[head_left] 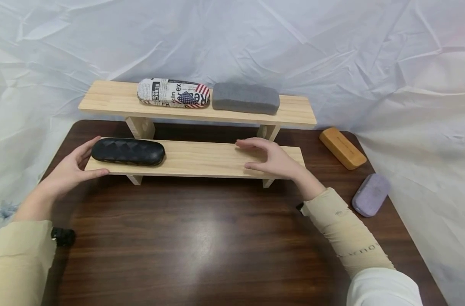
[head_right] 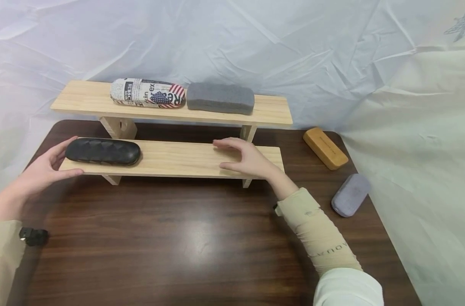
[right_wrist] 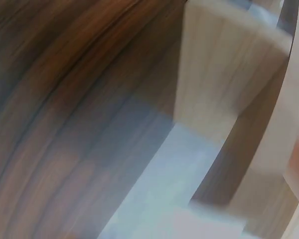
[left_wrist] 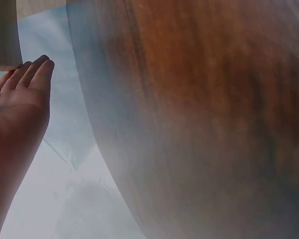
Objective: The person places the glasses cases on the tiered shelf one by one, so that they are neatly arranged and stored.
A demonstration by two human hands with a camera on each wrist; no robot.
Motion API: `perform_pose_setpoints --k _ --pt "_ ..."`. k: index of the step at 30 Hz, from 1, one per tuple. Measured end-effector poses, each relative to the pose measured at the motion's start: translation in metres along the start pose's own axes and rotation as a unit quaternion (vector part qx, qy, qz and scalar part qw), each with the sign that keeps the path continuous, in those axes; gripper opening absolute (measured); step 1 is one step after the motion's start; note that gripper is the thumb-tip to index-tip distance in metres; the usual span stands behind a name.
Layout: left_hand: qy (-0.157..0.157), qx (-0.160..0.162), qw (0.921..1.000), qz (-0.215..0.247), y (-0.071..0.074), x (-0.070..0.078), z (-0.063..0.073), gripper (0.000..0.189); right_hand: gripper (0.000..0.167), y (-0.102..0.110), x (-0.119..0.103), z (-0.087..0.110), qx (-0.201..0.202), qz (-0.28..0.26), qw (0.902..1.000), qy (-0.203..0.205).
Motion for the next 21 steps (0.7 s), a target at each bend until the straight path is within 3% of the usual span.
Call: perform_pose_setpoints --k 9,16,21 --pt "-0.015 0.001 0.9999 0.004 0.000 0.002 -0.001 0.103 0.057 0.052 0.041 0.073 0.070 -0.009 0.9955 -0.063" --pt "-0.015 0.002 0.9999 0.003 0.000 0.000 0.000 0.102 0.055 0.080 0.059 0.115 0.118 0.005 0.9880 -0.099" --pt "-0.017 0.001 0.9998 0.004 0.000 0.000 -0.001 0.102 0.057 0.097 0.080 0.146 0.140 0.022 0.9754 -0.169"
Point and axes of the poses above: each hand's wrist, its own z-axis away from the middle knuckle, its own y-axis out of the back of the hand, x = y × z, the point moved 9 cm from there along -z, towards the middle knuckle, and after that the axes turned 13 degrees about -x, right-handed, at the moved point
